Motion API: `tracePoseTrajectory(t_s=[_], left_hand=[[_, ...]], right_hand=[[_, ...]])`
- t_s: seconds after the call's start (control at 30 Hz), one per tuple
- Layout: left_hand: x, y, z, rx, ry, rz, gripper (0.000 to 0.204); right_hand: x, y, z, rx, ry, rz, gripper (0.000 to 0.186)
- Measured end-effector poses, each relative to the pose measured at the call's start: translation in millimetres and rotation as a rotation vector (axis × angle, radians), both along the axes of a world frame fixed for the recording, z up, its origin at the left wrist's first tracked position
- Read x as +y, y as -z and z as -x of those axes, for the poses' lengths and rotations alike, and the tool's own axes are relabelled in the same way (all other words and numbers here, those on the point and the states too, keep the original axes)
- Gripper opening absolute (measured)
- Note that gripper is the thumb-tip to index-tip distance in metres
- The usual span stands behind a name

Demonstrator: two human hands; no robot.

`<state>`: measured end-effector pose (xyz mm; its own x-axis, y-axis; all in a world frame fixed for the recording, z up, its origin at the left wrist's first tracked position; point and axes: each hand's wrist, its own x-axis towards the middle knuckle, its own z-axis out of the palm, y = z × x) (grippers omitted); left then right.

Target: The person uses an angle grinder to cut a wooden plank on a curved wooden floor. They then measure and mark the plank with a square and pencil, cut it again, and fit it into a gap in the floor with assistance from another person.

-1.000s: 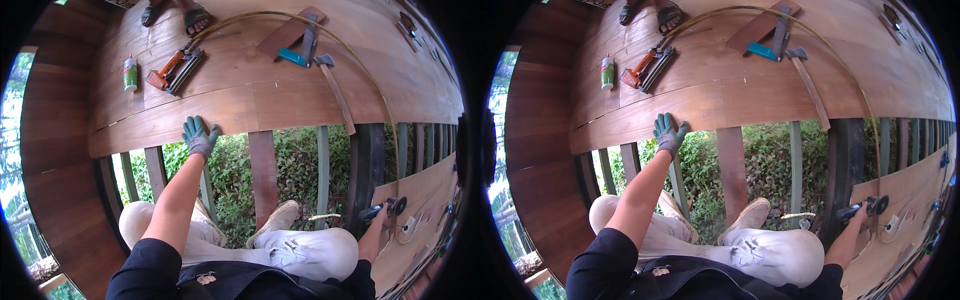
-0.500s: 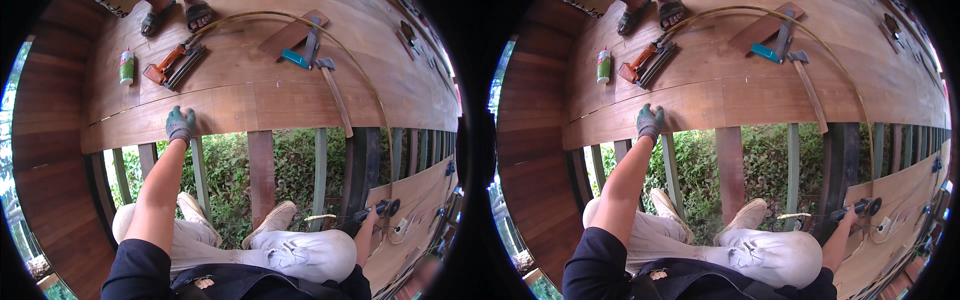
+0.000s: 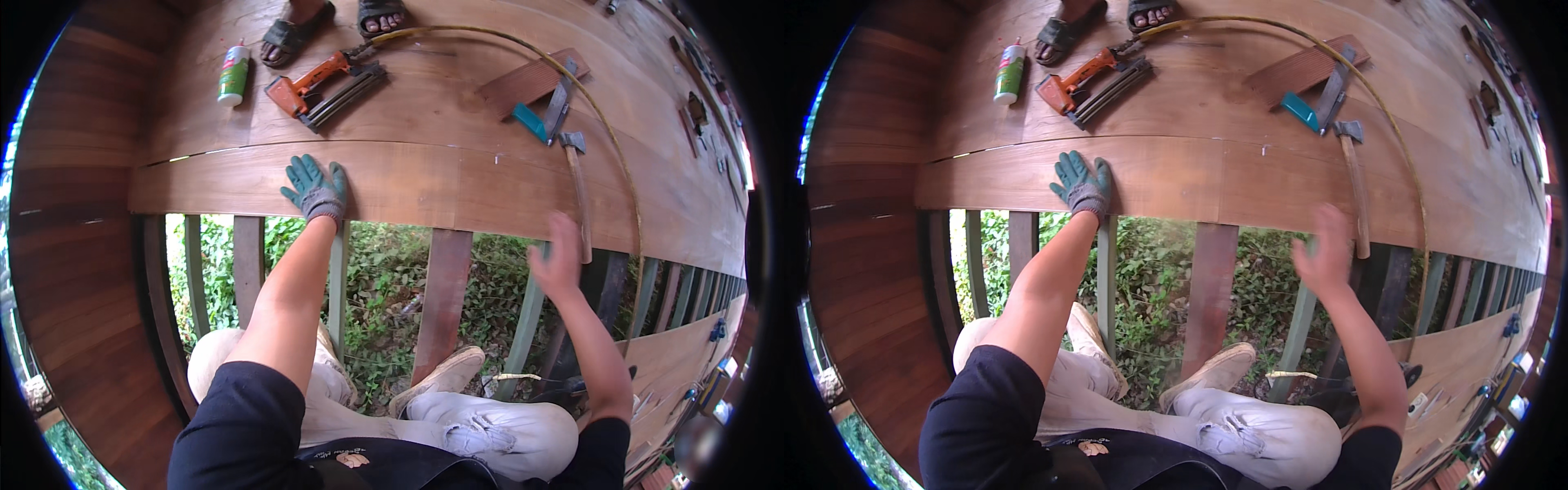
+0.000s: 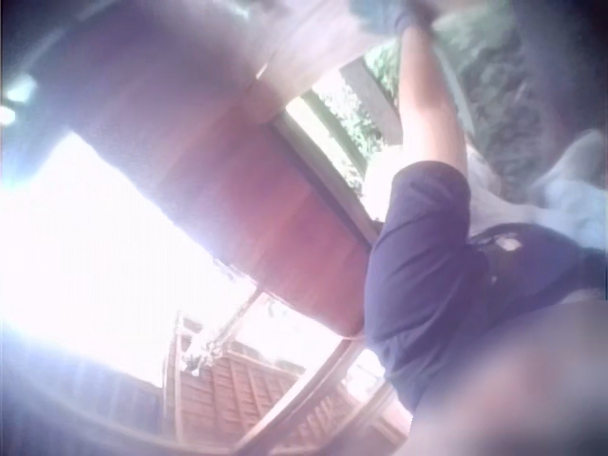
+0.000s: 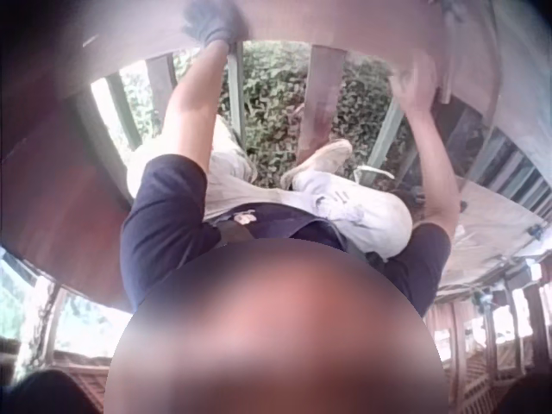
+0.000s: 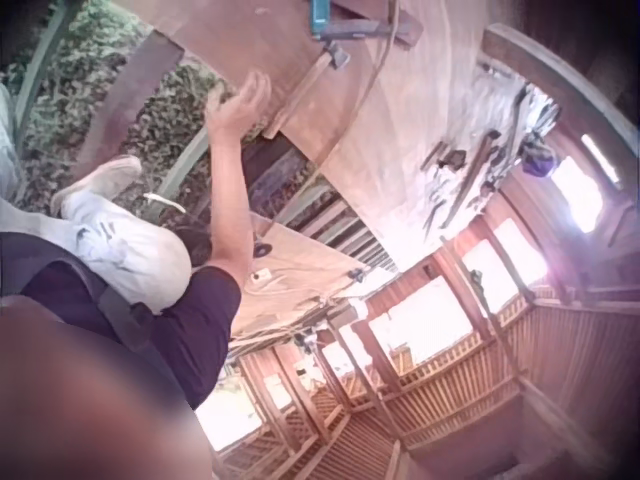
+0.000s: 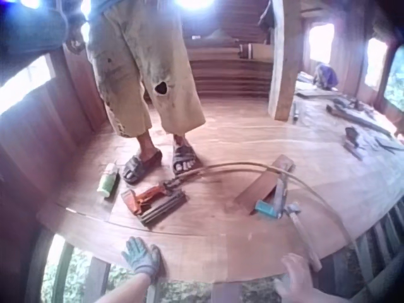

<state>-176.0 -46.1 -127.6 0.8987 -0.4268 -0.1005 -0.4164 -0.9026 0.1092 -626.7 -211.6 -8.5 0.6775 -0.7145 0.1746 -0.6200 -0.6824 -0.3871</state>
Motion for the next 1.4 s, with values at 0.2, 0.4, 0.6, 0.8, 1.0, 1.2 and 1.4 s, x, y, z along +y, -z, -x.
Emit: tracePoseTrajectory(t_s=[0.2, 0.4, 0.6, 0.8, 1.0, 1.2, 1.4], left_hand=[[1.2, 1.9, 2.1, -0.063, 0.071, -0.06, 0.078], [1.9, 2.9, 1.9, -0.074, 0.103, -0.033, 0.079], [3.6, -2.9, 1.9, -0.074, 0.135, -0.026, 0.08], [-1.3, -15.6, 2.7, -0.017, 0.1, 0.012, 0.081], [26.6, -17.5, -10.4, 0.094, 0.215, 0.302, 0.071], [142.9, -26.3, -72.0, 0.004, -0.182, 0.726, 0.029], [232.5, -17.8, -103.3, 0.177, -0.526, 0.151, 0.053]], right_hand=[[16.4, 55.3, -213.2, -0.292, -0.361, 0.013, 0.049], [38.8, 101.2, -268.6, 0.001, -0.24, -0.053, 0.054], [37.3, 96.0, -269.6, 0.029, -0.245, -0.109, 0.062], [38.0, 96.6, -272.4, 0.096, -0.269, -0.057, 0.066], [36.6, 105.9, -271.4, -0.048, -0.294, 0.046, 0.065], [29.5, 85.2, -262.3, 0.102, -0.322, -0.11, 0.054], [-5.5, 34.8, -337.9, 0.117, -0.181, -0.26, 0.042]])
